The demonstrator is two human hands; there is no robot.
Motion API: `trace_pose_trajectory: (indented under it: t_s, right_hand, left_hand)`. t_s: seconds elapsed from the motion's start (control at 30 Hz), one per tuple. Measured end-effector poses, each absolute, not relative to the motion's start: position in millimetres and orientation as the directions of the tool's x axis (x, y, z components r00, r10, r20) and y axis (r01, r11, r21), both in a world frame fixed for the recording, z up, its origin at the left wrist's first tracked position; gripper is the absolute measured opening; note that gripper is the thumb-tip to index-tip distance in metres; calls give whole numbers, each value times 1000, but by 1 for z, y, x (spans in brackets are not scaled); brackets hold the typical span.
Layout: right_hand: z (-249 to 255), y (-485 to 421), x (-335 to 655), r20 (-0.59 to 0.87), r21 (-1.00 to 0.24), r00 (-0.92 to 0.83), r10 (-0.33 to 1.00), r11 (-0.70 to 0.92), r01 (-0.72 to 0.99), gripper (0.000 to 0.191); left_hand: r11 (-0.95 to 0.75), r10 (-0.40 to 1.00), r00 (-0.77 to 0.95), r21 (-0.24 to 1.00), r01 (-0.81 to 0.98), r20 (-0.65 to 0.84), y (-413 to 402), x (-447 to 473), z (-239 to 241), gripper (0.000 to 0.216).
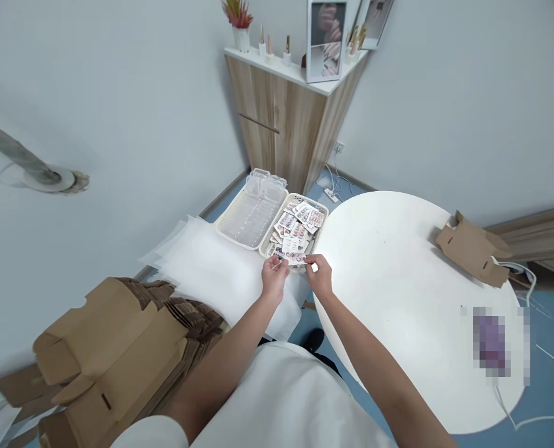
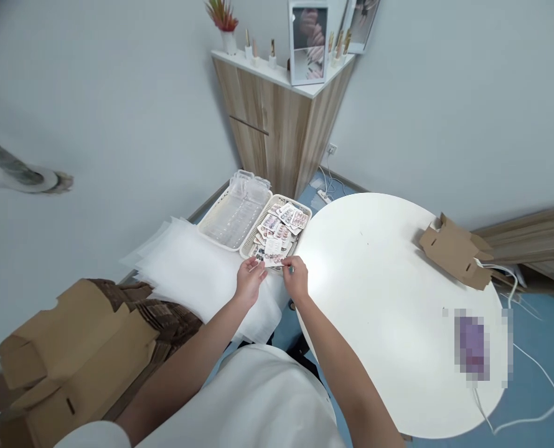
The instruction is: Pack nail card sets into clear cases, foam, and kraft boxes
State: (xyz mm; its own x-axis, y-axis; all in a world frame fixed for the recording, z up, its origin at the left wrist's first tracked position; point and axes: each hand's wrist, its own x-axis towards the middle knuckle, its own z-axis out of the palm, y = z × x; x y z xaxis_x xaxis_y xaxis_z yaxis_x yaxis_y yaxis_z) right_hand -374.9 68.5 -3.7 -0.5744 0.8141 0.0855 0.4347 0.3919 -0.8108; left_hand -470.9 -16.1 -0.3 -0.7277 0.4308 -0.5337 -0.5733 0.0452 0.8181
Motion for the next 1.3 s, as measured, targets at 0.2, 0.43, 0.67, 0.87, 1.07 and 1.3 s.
trace_pose_trajectory:
  t_s: [0.2,0.43,0.67,0.87,1.07,1.3]
  right_hand:
    - [14,54,-313,190,-813,-566,802,452,368,16]
    - [24,38,-226,190,-905,-395,899,316,283,17]
    - [21,36,-139,-166,-986,-296,941,-154,64,27]
    - [26,44,-94,-265,-956,-261,928,-289,-55,29]
    - [24,46,-78,-299,-940,-199,933,-324,-107,25]
    - [25,47,-73,-360,-916,-183,915,-384,-114,22]
  left_hand:
    - [83,629,-547,747,-660,-553,-35,-421,25,29]
    - [151,693,-512,797,-585,-507,-30,-350,37,30]
    - [227,752,-450,830,-509,-482,-25,-281,32,33]
    - [339,814,-324,848,-407,-481,-21,-243,26,32]
    - [374,868,-237,888,-267,-436,-13,-231,20,30]
    - [367,911,-156,922,-124,-383,-2,-236,16,25]
